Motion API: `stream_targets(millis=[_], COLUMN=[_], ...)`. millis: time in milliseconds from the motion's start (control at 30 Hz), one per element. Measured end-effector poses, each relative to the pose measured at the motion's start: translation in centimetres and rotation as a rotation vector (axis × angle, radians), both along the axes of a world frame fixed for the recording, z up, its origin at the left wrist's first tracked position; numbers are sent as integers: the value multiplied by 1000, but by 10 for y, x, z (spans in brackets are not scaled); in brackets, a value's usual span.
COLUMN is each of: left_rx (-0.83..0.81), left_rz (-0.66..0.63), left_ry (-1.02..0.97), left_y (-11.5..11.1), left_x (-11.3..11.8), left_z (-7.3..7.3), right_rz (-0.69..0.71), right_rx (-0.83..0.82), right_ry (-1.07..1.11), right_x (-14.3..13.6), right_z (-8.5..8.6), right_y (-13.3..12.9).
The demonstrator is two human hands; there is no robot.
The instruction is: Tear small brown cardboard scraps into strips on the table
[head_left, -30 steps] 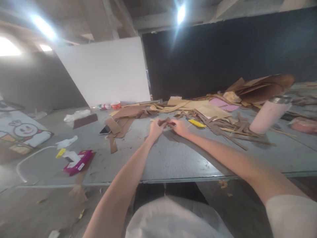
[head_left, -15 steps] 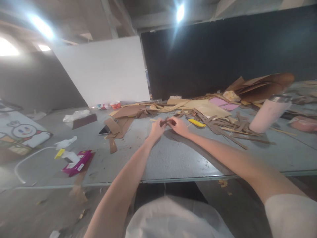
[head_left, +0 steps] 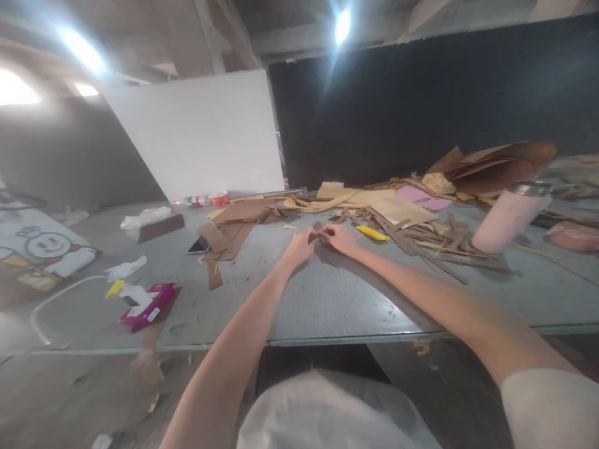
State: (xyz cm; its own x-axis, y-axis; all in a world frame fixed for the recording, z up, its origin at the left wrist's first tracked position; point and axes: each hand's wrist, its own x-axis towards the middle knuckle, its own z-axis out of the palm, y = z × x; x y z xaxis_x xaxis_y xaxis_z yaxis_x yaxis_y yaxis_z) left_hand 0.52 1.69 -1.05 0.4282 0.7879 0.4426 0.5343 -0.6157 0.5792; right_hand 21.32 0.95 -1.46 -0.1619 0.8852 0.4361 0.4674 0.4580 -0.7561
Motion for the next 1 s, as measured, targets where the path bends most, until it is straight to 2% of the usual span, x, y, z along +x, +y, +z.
stream_targets(millis=[67, 300, 567, 700, 867, 1000], left_rx=[4, 17, 14, 6, -12, -27], left_rz=[11, 20, 28, 12, 20, 27], left_ry=[0, -51, -27, -31, -35, -16], left_y=[-1, 3, 2, 2, 0, 0], left_x=[0, -1, -2, -1, 1, 1], left_z=[1, -3, -1, -2, 0, 0], right_rz=[-39, -16, 87, 71, -40, -22], right_rx=[34, 44, 83, 74, 121, 133], right_ry=[14, 8, -67, -69, -70, -116], right_x=[-1, -1, -1, -1, -3, -4], right_z=[-1, 2, 3, 3, 2, 2], right_y=[0, -3, -7, -6, -7, -8])
